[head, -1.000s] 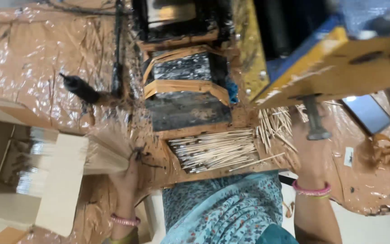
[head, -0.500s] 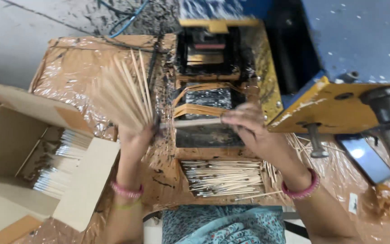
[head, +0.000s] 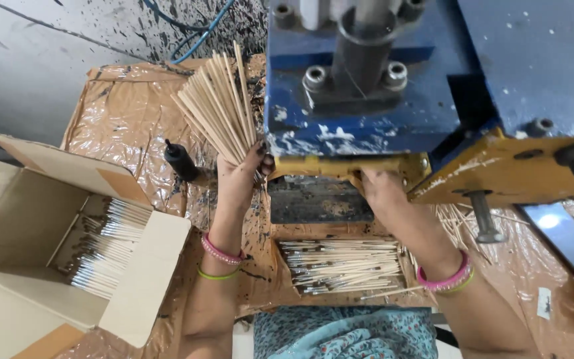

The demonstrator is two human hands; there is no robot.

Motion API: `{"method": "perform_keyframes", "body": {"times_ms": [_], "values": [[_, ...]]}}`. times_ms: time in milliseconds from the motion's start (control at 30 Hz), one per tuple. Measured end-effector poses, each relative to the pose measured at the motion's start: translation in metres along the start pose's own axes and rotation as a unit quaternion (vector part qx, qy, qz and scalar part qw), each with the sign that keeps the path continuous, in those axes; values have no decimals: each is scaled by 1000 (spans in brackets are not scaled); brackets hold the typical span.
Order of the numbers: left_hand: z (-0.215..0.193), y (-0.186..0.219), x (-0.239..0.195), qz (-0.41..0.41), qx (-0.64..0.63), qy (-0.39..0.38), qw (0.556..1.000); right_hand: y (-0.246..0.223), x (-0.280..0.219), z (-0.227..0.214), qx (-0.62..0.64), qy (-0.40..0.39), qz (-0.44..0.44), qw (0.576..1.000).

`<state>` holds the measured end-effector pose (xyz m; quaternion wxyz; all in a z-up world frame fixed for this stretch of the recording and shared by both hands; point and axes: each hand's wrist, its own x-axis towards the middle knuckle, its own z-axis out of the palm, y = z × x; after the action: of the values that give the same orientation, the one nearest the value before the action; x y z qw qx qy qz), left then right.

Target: The recorder is using a manual machine to apply incense paste to thin wooden sticks and then collecting the finished sticks into a bundle.

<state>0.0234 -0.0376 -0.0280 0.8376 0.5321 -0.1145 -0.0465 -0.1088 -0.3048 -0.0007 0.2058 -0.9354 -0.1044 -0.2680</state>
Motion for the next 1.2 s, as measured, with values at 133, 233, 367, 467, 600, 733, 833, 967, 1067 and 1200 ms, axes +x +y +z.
{"method": "perform_keyframes", "body": {"times_ms": [133,233,367,467,600,733,833,967,1067,1200], "values": [[8,1,-24,29,-9,4,1000,-35,17,-46,-39,-7,20,999],[-3,-7,-51,46,28,46,997,-25,-15,-52,-349,42,-113,930],[-54,-55,-100,100,83,174,976,7,-91,-64,-44,174,76,981],[-62,-59,-144,66,88,209,972,62,-143,-56,187,247,312,898],[-91,-67,-162,-122,-110,187,968,42,-134,-59,102,142,321,931],[-59,-51,-155,216,523,-154,810,-4,-102,-44,98,110,155,977],[-26,4,-132,99,309,-248,913,-16,-78,-33,540,-48,255,801],[-11,60,-87,58,157,-2,986,-24,-21,-32,460,-12,102,882],[-3,71,-53,34,138,95,985,-7,10,-2,218,27,-96,971],[11,48,-15,-3,139,84,987,-10,37,-2,-43,30,-146,988]]}}
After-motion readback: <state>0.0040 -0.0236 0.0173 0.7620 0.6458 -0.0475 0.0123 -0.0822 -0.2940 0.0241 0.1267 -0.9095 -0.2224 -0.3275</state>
